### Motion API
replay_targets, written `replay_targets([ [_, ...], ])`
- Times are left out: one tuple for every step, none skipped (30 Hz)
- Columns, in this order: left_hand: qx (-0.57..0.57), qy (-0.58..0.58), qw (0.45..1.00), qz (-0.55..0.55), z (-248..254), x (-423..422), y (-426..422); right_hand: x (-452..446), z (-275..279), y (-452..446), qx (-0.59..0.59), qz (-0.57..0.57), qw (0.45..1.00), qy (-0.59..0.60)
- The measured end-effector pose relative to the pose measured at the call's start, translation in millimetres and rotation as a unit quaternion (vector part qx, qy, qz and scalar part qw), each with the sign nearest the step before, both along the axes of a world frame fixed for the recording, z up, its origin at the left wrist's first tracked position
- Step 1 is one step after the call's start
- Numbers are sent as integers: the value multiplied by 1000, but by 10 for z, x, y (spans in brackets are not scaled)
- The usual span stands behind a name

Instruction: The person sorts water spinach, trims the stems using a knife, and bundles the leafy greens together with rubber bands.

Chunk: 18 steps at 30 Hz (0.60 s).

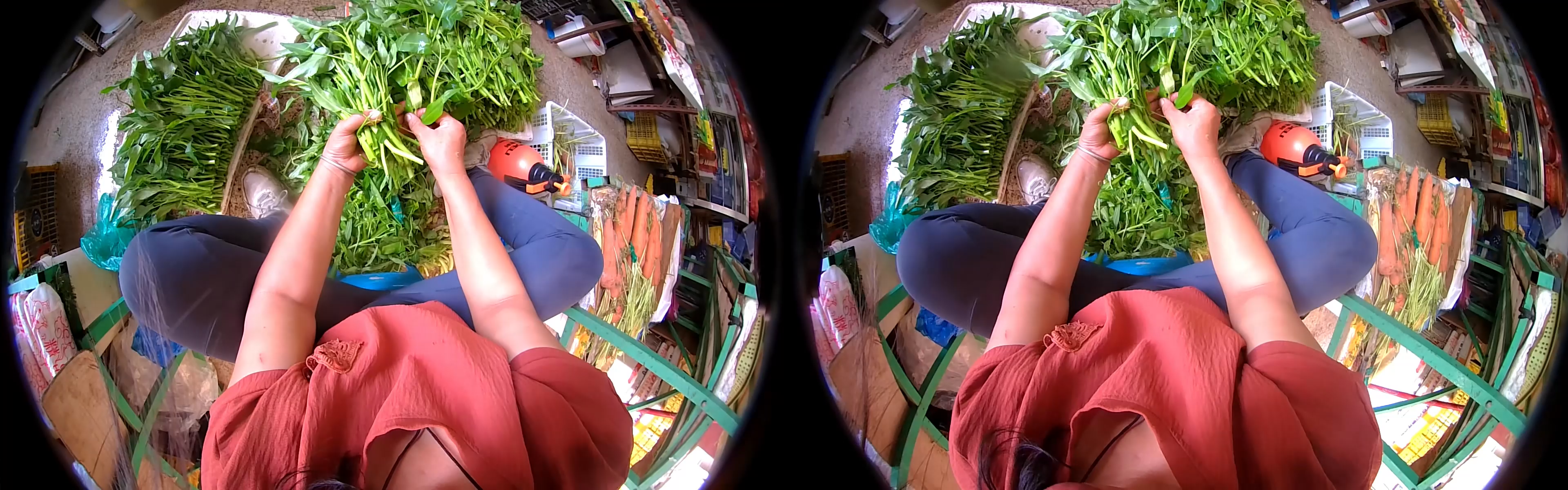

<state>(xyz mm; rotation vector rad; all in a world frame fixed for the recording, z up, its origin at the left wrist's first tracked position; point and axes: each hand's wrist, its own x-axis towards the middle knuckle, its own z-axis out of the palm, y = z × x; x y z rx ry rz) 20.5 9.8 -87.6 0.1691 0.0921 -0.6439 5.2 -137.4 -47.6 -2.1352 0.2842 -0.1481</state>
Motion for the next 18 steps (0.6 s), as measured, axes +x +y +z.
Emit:
replay_targets([
  [-13,4,1000,-1,46,-7,2,12,-70,-13,39,0,999,-14],
  [-13,5,1000,-1,48,-7,4,16,-138,-33,78,1,997,-27],
  [-5,-7,1000,4,50,-6,9,6,-127,-27,78,2,997,-26],
  [3,-19,1000,9,51,-7,15,-11,-112,-28,118,22,992,-32],
  [3,-9,1000,3,50,-8,26,-24,-101,-28,156,43,986,-38],
  [3,-8,1000,3,-4,-4,19,-34,-82,-16,156,42,986,-37],
  [16,17,1000,19,-68,6,8,-42,-62,-5,160,54,985,-19],
  [30,40,998,34,-126,16,5,-46,-40,3,165,65,984,-1],
  [30,41,998,34,-139,20,15,-43,37,-5,139,97,985,40],
  [38,47,998,35,-151,22,24,-43,33,-4,139,97,985,41],
  [46,54,997,36,-164,21,26,-40,38,8,138,102,985,33],
  [45,54,997,36,-150,20,27,-30,20,5,137,106,985,25],
  [46,51,997,32,-138,16,31,-12,11,6,142,92,985,35],
  [47,48,997,28,-127,10,35,12,-43,-9,142,92,985,35],
  [48,48,997,29,-107,0,41,33,-166,-51,121,93,988,16],
  [48,42,997,31,-92,-10,44,45,-223,-69,101,94,990,-4],
  [48,36,998,33,-77,-15,47,51,-270,-104,56,109,992,-5],
  [47,35,998,32,-91,-10,48,52,-271,-124,10,123,992,-7],
])
